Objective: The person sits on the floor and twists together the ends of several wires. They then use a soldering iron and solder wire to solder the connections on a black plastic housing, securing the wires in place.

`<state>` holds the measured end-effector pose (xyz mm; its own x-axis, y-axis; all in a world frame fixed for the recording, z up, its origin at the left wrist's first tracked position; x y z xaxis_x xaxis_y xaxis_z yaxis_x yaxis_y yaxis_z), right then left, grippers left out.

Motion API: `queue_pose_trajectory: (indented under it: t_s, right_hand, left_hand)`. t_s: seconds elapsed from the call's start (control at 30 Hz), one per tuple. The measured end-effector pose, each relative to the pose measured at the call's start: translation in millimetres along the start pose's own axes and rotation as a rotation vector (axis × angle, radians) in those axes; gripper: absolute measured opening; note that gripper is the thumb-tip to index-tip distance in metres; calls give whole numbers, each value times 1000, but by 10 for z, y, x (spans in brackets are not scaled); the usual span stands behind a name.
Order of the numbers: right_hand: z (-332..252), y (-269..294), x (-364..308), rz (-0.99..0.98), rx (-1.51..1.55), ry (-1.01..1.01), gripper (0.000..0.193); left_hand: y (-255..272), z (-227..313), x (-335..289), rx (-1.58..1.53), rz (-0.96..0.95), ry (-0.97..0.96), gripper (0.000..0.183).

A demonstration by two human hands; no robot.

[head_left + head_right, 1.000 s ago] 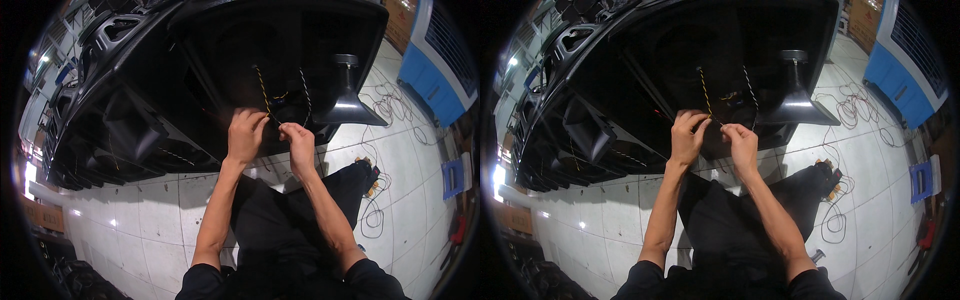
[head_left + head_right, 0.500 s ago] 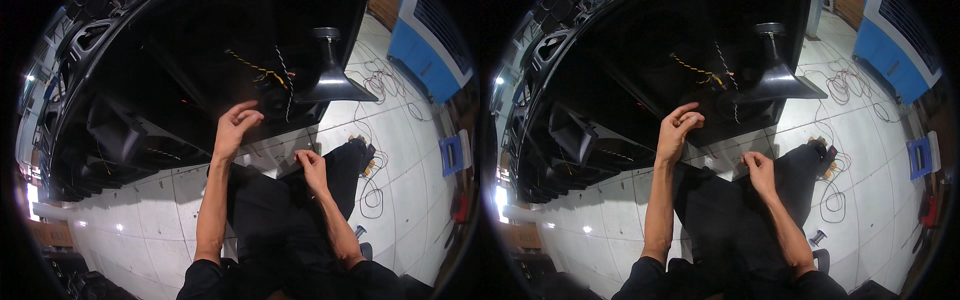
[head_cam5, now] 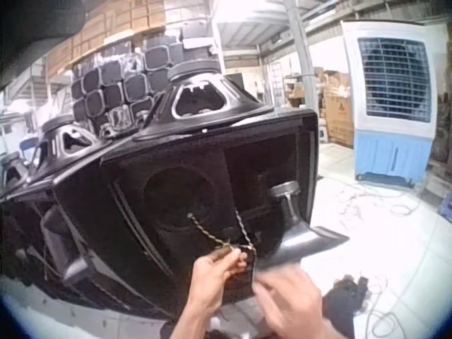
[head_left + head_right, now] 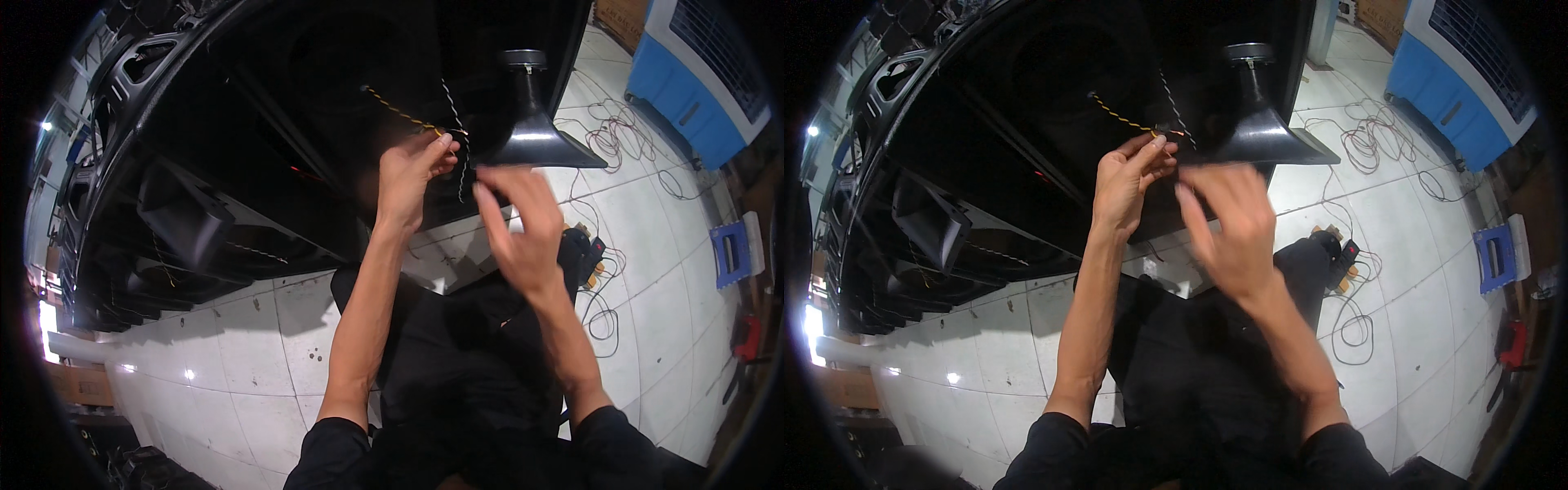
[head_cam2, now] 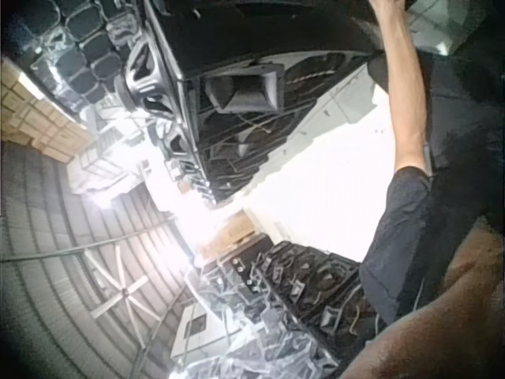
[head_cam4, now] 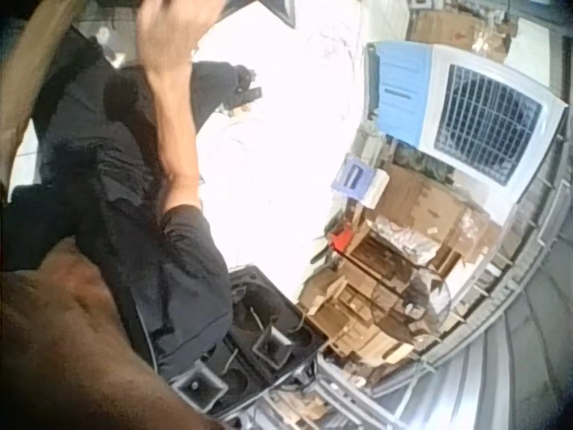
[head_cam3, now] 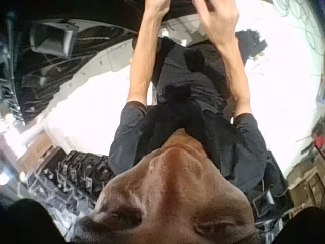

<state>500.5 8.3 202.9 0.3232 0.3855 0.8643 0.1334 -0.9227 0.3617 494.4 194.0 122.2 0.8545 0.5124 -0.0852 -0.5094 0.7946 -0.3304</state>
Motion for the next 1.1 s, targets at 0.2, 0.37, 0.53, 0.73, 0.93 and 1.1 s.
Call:
queue_pose_trajectory:
  t_s: [0.2,0.37,0.53,0.73,0.93,1.1]
  right_hand:
    - [394,-681,500,-321,-151,98,20]
    - [190,-595,386,-330,-374,205,10]
    - [11,12,130,-103,-250,88,4]
    - [496,532,-1080,-6,-155,-395,5]
    - [1060,631,-2415,-255,-532,-614,26]
    - [1135,544,-2579,-277,-551,-584,32]
  left_hand:
    - [78,54,-57,17,-6,-34,25]
    - [207,93,-127,163,26,-46,30]
    - [297,30,-186,173,37,-19,28]
    - [346,-295,-202,-46,53,66,36]
    - [608,-1042,-241,143,228,148,32]
    - [393,-764,-276,846,477,-238,36]
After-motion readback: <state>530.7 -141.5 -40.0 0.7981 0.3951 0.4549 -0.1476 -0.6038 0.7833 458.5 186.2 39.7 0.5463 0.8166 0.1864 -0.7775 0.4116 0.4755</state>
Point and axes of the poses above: each hand's wrist, its own x-axis towards the middle knuckle, its own y-axis out of the back of the hand, z = x × y, the point moved 8 cm from there along x, towards the middle knuckle, and after that the axes turned 9 degrees about y, right-handed, at the moved point
